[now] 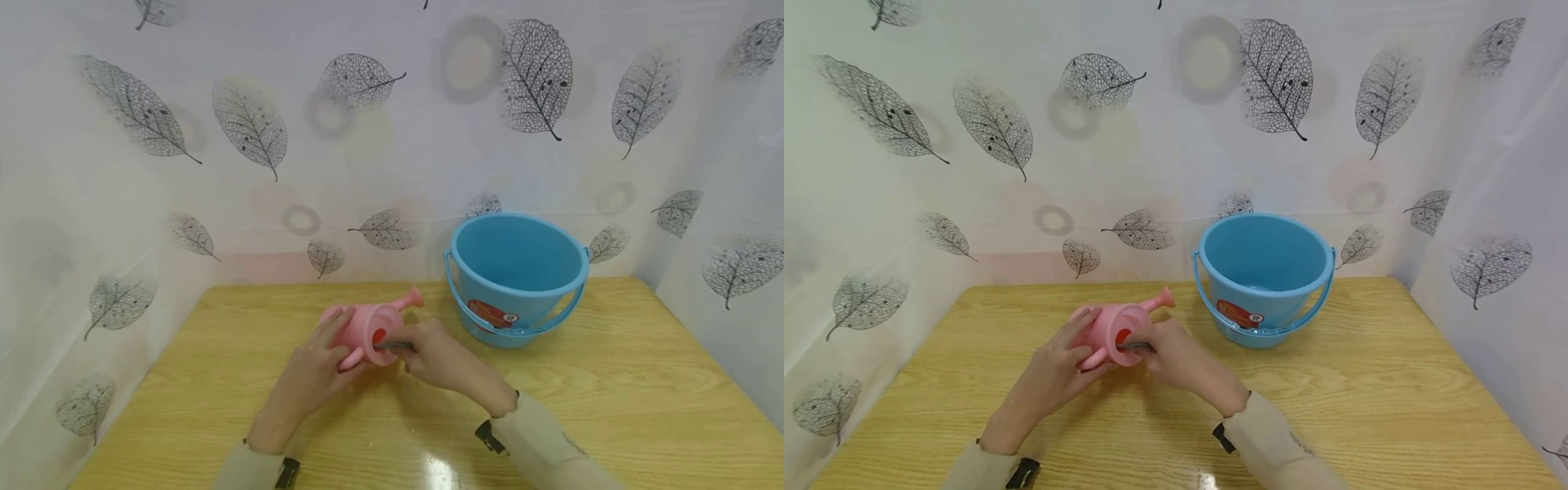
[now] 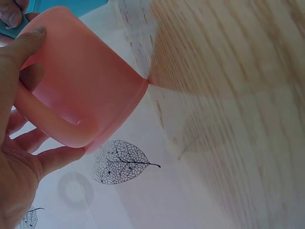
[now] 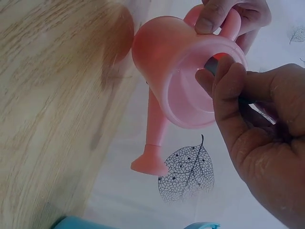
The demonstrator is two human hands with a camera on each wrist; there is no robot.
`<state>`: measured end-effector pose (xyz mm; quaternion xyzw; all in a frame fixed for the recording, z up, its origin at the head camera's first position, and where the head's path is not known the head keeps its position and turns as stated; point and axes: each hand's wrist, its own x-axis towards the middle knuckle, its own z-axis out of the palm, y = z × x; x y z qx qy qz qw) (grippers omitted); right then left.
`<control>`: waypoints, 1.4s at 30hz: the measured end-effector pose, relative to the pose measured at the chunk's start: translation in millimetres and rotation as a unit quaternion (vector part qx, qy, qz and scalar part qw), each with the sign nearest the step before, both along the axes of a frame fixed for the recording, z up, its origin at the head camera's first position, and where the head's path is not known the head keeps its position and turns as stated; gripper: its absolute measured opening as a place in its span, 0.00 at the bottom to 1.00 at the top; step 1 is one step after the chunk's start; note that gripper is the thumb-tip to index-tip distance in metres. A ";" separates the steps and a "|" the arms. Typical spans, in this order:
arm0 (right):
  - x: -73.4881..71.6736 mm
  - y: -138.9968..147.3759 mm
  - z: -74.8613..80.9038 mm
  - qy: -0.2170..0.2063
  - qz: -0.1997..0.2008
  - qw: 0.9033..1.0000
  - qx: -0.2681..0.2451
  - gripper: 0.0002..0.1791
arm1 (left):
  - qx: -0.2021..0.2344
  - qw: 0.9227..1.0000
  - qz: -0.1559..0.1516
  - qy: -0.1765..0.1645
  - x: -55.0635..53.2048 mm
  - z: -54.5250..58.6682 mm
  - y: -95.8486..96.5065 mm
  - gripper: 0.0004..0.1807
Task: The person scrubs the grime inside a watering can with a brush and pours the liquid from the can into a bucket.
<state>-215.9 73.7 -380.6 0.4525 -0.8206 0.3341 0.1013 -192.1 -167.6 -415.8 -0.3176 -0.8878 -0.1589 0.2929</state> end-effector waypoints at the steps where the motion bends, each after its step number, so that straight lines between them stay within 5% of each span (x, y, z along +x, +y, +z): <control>1: -0.3 0.0 0.5 -0.007 -0.002 1.000 0.002 0.09 | -0.001 1.000 0.000 0.000 0.0 0.3 0.1 0.20; 18: -4.3 17.4 15.7 -0.140 -0.027 0.990 0.013 0.12 | -0.001 1.000 0.001 -0.009 -0.9 4.0 1.2 0.20; 29: 0.9 36.8 33.3 -0.221 -0.039 0.974 0.007 0.12 | -0.001 1.000 0.011 -0.018 -0.4 3.9 1.2 0.20; 35: 1.4 37.4 33.4 -0.216 -0.033 0.976 0.002 0.12 | -0.004 1.000 0.010 -0.019 -0.2 3.2 1.5 0.20; 42: 0.2 31.9 26.1 -0.145 -0.023 0.989 0.012 0.12 | 0.002 1.000 0.007 -0.017 0.3 3.1 1.3 0.20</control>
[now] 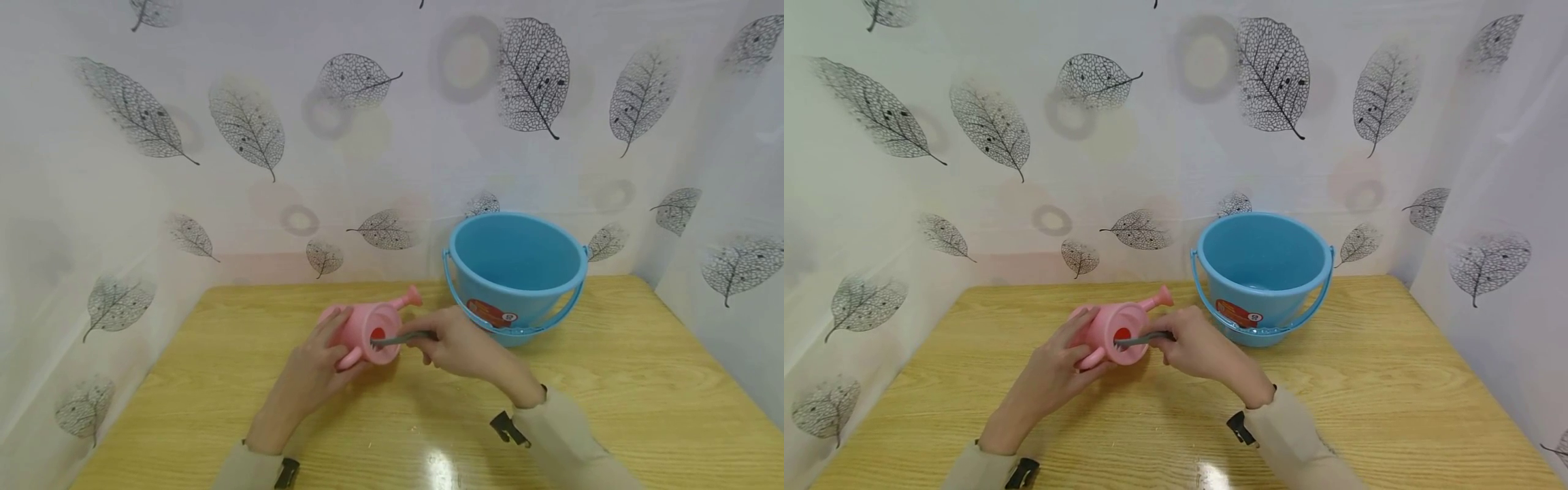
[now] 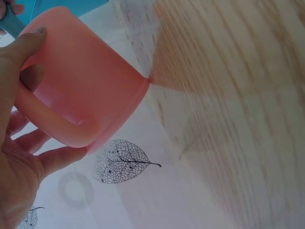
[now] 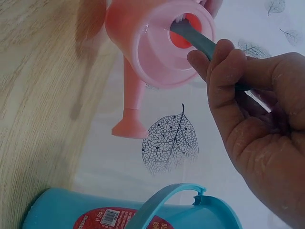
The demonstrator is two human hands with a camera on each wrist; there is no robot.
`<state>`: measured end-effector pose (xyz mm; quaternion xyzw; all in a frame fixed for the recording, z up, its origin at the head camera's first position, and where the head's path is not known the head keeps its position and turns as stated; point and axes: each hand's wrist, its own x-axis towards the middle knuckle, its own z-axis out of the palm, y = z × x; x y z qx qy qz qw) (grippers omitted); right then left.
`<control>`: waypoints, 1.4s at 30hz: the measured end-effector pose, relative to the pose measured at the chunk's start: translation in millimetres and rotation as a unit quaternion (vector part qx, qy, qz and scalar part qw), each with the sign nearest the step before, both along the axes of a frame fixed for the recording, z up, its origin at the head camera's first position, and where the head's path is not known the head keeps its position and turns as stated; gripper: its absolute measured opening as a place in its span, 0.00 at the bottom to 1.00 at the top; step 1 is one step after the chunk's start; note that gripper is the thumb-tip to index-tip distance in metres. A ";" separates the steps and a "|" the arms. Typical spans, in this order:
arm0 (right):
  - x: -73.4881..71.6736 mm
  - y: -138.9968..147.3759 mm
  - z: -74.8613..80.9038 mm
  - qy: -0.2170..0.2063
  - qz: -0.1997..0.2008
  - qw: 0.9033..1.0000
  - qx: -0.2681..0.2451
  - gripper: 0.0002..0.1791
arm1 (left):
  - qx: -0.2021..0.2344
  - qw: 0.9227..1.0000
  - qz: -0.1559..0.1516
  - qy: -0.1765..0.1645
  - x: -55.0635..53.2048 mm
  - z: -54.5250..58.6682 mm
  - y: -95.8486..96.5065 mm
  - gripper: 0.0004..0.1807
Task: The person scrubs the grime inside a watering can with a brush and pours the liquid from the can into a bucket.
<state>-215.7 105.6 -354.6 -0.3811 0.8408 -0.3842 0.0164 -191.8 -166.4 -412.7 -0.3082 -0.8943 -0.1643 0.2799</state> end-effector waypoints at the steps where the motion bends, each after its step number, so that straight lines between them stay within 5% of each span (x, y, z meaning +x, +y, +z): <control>1: 0.1 -1.3 -0.8 0.009 0.003 1.000 0.001 0.12 | 0.001 1.000 -0.001 0.002 0.2 0.0 -0.2 0.20; 14: 1.9 -24.1 -17.7 0.153 0.025 0.988 0.009 0.12 | 0.005 1.000 -0.013 0.022 -0.3 -2.9 -1.6 0.21; 23: 5.7 -33.3 -20.2 0.303 -0.007 0.945 0.119 0.22 | 0.006 1.000 -0.010 0.017 0.7 -1.8 -1.5 0.21; 29: 7.4 -34.3 -21.6 0.327 -0.014 0.937 0.122 0.24 | 0.002 1.000 -0.009 0.017 1.1 -1.3 -0.9 0.20; 39: 6.0 -35.2 -20.1 0.412 -0.019 0.891 0.189 0.20 | -0.002 1.000 -0.002 0.014 1.0 -1.6 -0.7 0.19; 42: 6.3 -34.9 -18.1 0.383 -0.015 0.901 0.203 0.19 | -0.006 1.000 0.002 0.008 1.0 -1.1 -0.4 0.19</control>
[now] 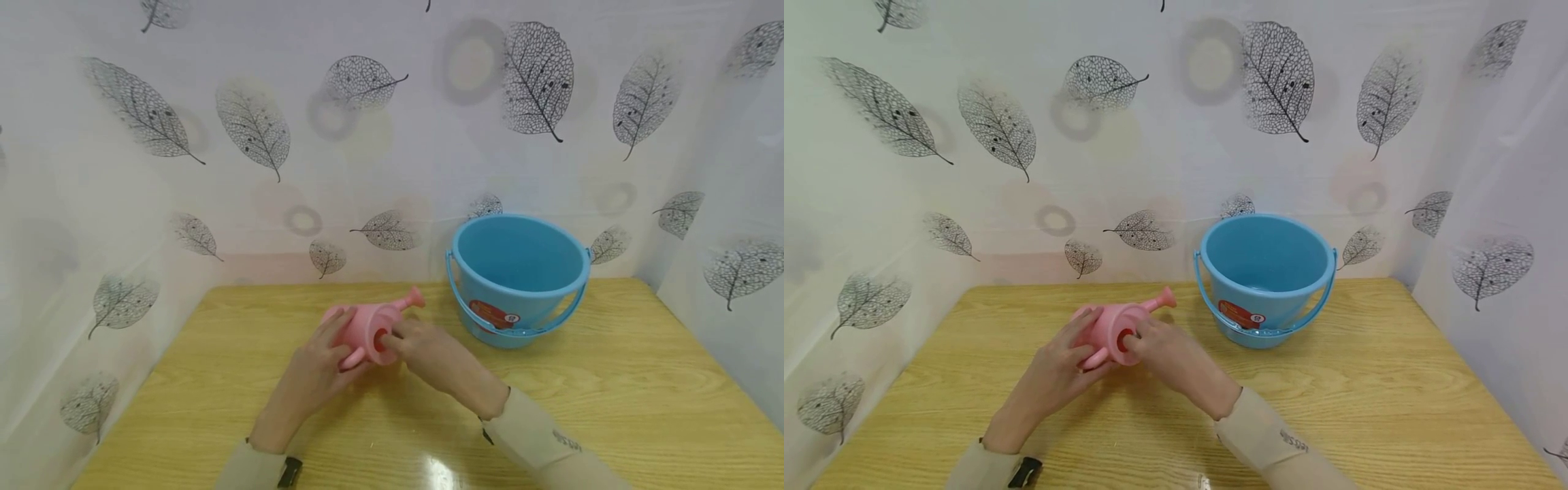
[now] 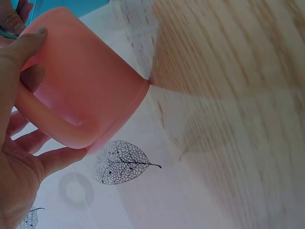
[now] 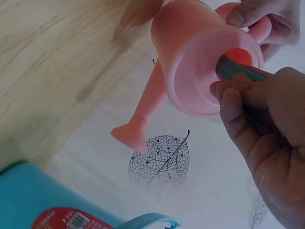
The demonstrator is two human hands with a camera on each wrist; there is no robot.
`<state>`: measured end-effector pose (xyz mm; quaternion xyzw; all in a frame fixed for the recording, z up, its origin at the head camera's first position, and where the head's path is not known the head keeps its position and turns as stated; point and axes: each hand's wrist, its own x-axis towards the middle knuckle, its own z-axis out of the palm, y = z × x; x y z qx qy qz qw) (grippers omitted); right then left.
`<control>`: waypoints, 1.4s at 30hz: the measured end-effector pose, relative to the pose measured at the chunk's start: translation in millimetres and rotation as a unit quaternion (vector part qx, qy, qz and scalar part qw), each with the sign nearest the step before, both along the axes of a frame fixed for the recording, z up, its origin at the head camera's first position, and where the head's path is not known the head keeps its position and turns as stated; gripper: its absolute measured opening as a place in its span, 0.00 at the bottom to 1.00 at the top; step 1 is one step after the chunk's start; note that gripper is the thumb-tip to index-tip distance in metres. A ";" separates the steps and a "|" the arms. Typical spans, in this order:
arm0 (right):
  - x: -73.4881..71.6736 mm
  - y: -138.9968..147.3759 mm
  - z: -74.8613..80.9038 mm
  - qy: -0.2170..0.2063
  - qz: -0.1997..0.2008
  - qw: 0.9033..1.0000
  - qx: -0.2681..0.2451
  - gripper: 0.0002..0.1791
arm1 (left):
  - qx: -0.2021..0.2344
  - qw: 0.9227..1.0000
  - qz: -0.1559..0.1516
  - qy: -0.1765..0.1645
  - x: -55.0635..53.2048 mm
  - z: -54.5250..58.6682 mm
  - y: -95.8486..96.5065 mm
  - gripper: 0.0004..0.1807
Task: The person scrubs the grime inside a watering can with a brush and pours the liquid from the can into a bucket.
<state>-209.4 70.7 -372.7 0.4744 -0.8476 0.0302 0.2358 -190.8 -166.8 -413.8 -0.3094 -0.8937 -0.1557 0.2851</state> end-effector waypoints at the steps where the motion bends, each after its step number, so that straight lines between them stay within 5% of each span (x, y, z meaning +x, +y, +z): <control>1: -0.3 0.2 0.7 -0.021 -0.001 1.000 -0.004 0.19 | 0.000 1.000 0.000 -0.001 0.0 0.0 0.2 0.19; 5: -4.1 1.0 4.3 -0.097 0.014 0.994 -0.038 0.19 | 0.004 1.000 -0.001 -0.001 0.3 0.3 0.3 0.19; 14: -10.9 13.8 19.3 -0.192 0.076 0.971 -0.124 0.11 | 0.005 1.000 -0.007 -0.001 0.1 0.7 -0.9 0.19; 31: -10.4 29.1 36.4 -0.241 0.097 0.954 -0.152 0.15 | 0.002 1.000 0.000 -0.001 0.2 0.6 0.5 0.20; 42: -9.0 21.6 29.1 -0.234 0.086 0.958 -0.143 0.11 | 0.002 1.000 -0.004 0.004 -0.1 0.8 0.7 0.20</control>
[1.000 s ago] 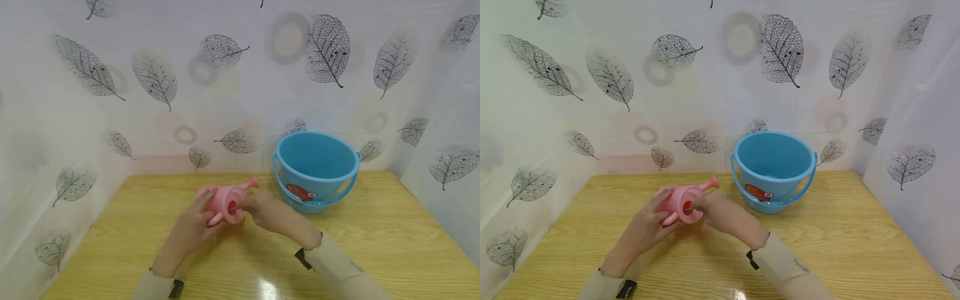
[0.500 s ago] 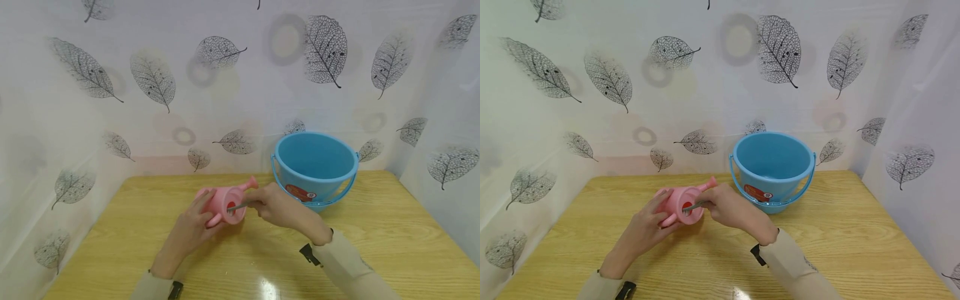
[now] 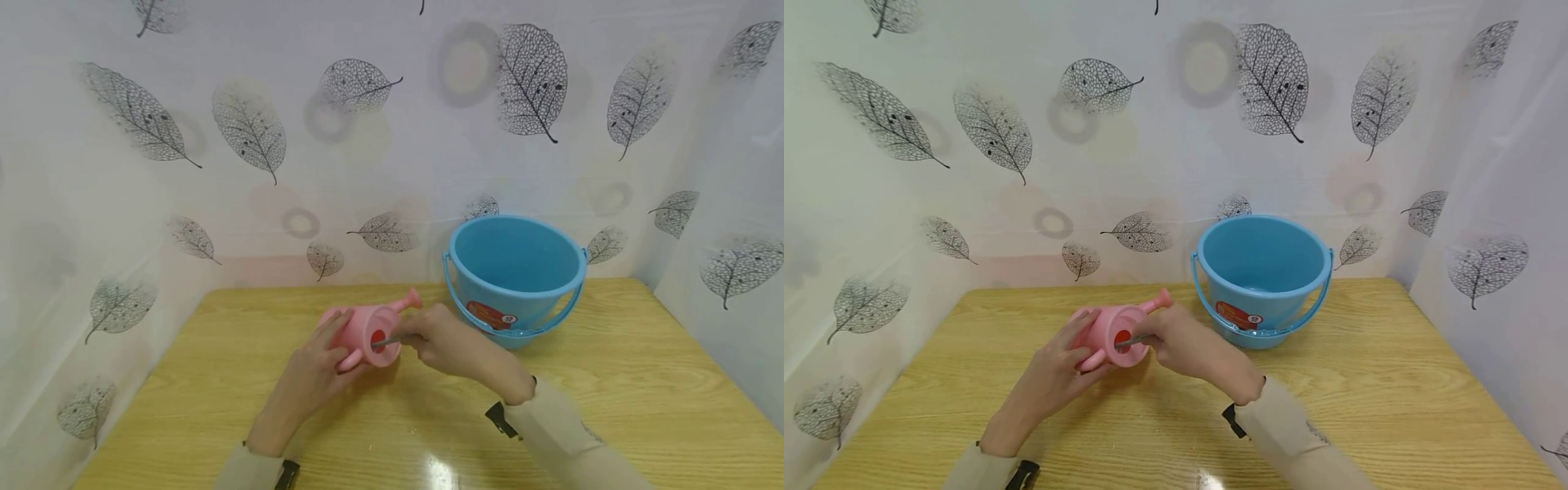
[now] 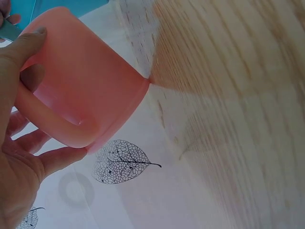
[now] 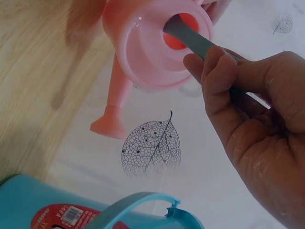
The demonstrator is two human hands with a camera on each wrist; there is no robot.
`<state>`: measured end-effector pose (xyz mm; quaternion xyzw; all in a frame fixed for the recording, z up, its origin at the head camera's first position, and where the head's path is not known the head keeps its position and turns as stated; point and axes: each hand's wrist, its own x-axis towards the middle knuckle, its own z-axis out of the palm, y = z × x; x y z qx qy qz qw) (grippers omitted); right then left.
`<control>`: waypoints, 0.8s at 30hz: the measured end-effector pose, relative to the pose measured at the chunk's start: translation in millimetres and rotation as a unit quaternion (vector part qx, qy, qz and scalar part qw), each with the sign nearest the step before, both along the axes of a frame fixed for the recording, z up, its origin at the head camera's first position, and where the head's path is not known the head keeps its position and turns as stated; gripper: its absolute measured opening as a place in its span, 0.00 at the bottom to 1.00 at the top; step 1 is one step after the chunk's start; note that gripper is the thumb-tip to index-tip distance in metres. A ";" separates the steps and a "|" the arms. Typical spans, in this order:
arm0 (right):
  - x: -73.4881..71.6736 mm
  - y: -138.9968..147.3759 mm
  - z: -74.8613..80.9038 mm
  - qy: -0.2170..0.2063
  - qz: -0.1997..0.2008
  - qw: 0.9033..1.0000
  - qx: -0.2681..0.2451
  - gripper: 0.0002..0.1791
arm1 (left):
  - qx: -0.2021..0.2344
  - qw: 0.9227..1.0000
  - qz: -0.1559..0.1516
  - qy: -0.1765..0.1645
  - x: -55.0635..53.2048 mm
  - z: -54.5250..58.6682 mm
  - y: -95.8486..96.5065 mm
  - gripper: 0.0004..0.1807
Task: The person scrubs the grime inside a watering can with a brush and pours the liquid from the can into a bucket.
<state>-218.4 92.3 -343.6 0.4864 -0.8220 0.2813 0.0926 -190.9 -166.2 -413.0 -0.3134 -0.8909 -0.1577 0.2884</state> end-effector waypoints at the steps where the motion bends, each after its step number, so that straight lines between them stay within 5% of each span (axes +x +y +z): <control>1: 0.2 -1.5 -1.8 0.006 -0.001 1.000 0.002 0.11 | 0.001 1.000 -0.001 0.001 0.1 -0.1 0.0 0.20; 13: 3.6 -18.3 -19.7 0.103 -0.043 0.990 0.081 0.17 | 0.001 1.000 0.001 0.004 -0.3 -1.6 0.0 0.20; 24: 7.1 -25.1 -25.2 0.111 -0.087 0.983 0.117 0.21 | -0.003 1.000 0.003 0.005 -0.9 -0.3 0.2 0.20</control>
